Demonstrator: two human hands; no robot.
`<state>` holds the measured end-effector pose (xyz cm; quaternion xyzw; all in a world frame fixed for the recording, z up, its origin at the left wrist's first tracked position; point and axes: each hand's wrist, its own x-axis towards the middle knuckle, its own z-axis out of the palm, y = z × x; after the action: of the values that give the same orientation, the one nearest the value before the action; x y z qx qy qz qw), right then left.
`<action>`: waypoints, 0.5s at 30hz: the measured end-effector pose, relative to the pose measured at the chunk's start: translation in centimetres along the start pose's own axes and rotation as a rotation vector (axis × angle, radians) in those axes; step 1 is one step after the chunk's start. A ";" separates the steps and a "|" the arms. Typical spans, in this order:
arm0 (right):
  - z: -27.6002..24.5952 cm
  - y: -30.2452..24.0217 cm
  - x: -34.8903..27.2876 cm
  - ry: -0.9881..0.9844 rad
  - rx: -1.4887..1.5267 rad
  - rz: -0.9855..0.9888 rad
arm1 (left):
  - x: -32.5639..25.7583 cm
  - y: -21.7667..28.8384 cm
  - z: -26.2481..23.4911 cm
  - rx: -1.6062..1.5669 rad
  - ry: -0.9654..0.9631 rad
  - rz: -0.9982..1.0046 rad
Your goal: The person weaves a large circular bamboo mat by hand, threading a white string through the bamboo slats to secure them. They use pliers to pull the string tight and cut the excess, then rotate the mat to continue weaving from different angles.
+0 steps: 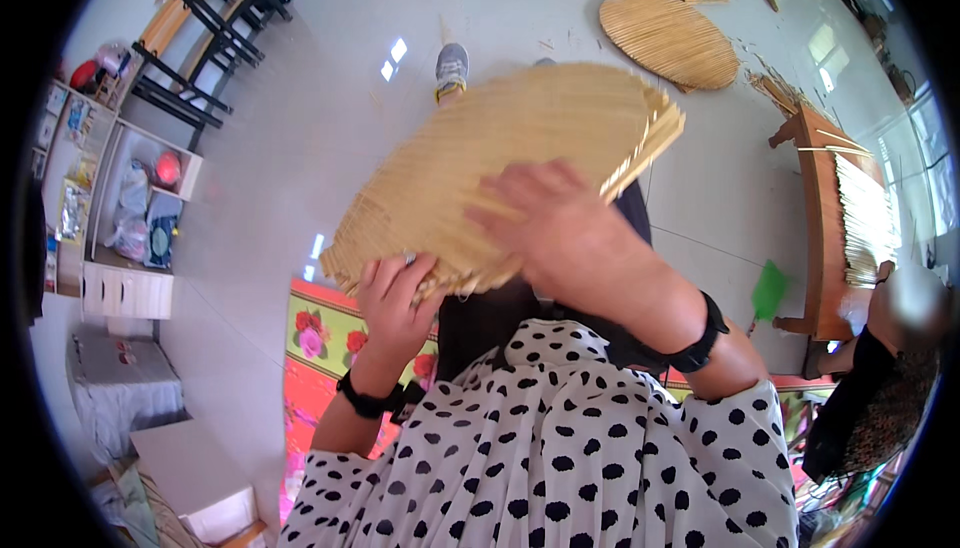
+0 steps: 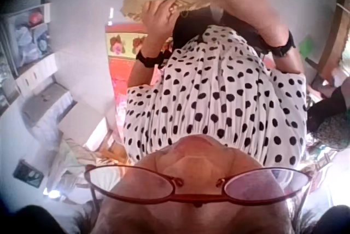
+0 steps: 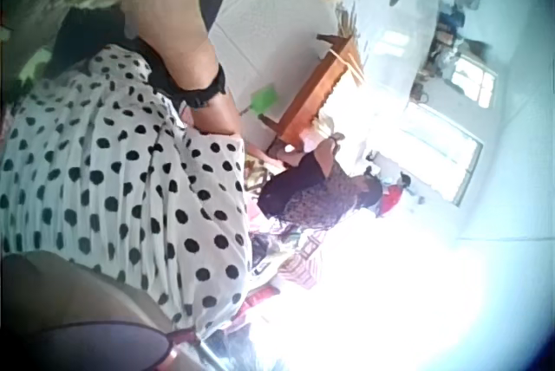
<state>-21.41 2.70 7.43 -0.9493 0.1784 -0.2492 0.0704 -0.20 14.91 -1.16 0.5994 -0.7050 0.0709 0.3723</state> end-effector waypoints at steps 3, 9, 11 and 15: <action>0.4 0.2 -3.3 0.340 -0.082 0.318 | 1.5 1.2 3.0 -0.065 0.114 -0.091; 6.0 0.0 -10.5 0.105 0.804 1.022 | 2.3 3.7 8.8 -0.152 0.085 -0.199; 7.7 0.8 -10.7 0.065 1.090 1.208 | 2.0 4.6 10.5 -0.162 0.032 -0.198; 10.9 2.0 -10.7 0.168 1.512 1.426 | 1.8 4.9 12.3 -0.123 -0.069 -0.161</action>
<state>-25.28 5.34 -7.27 -0.3114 0.4994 -0.2618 0.7649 -10.07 8.05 -7.12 0.6323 -0.6698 -0.0234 0.3885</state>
